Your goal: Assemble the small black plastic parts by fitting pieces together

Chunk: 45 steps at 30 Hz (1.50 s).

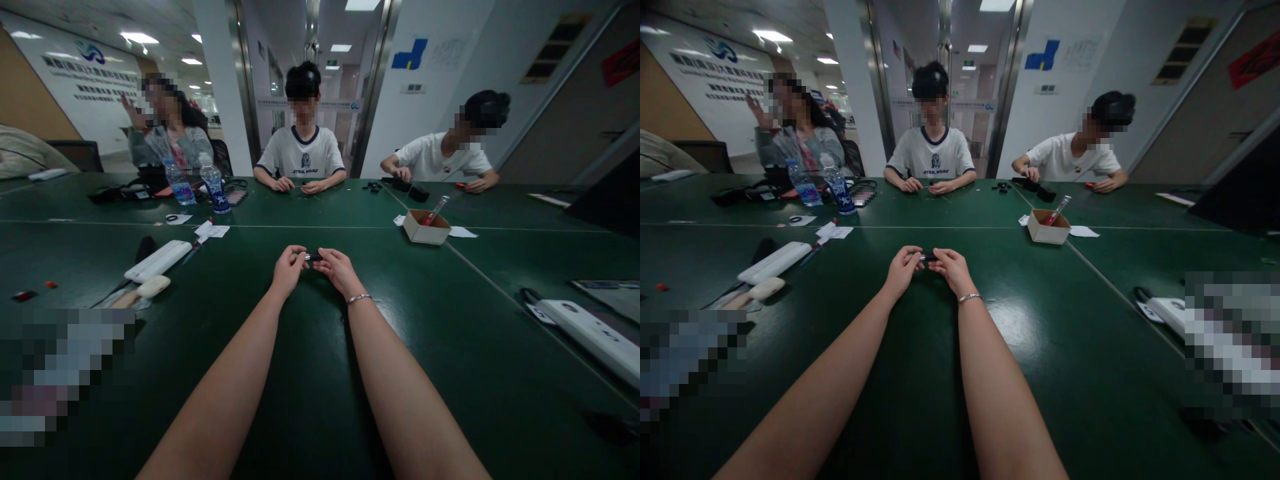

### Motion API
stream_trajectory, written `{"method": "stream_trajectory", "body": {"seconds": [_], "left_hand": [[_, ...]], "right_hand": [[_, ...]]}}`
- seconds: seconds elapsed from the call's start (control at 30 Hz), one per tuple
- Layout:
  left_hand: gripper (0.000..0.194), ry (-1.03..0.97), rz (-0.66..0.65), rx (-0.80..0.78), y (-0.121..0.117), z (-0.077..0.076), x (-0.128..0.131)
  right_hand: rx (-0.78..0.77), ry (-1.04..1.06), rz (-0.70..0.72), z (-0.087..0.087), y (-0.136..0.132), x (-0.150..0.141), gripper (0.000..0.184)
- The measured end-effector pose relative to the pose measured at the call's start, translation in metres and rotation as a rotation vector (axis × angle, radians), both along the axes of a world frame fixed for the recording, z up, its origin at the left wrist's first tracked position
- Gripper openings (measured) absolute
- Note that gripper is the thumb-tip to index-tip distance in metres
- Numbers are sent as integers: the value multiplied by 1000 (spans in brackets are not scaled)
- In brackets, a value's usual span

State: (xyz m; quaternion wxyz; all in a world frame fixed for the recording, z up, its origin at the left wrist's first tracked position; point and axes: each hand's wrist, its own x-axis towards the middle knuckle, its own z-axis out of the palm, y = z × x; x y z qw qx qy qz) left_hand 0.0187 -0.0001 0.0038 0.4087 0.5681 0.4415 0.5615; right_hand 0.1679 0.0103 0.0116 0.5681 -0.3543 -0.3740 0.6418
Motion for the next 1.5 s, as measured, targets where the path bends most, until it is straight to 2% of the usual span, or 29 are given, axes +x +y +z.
{"method": "stream_trajectory", "body": {"seconds": [0.23,0.37,0.6,0.8,0.93,1.3,1.5], "left_hand": [[16,36,9,68,1,-3,1],[15,123,53,55,2,-4,-1],[44,322,165,-68,-10,9,-5],[50,289,210,-115,-17,16,-4],[50,251,232,-121,-17,16,-4],[53,312,330,-133,-13,15,-3],[54,296,326,-138,-14,16,-3]], "right_hand": [[-11,8,-12,1,-1,0,24],[-9,1,-13,2,-2,0,23],[11,-17,36,2,-3,0,22],[38,-3,92,3,-5,0,24],[46,2,122,3,-5,0,25],[69,14,137,-1,-4,0,30],[71,31,142,0,-5,-1,32]]}}
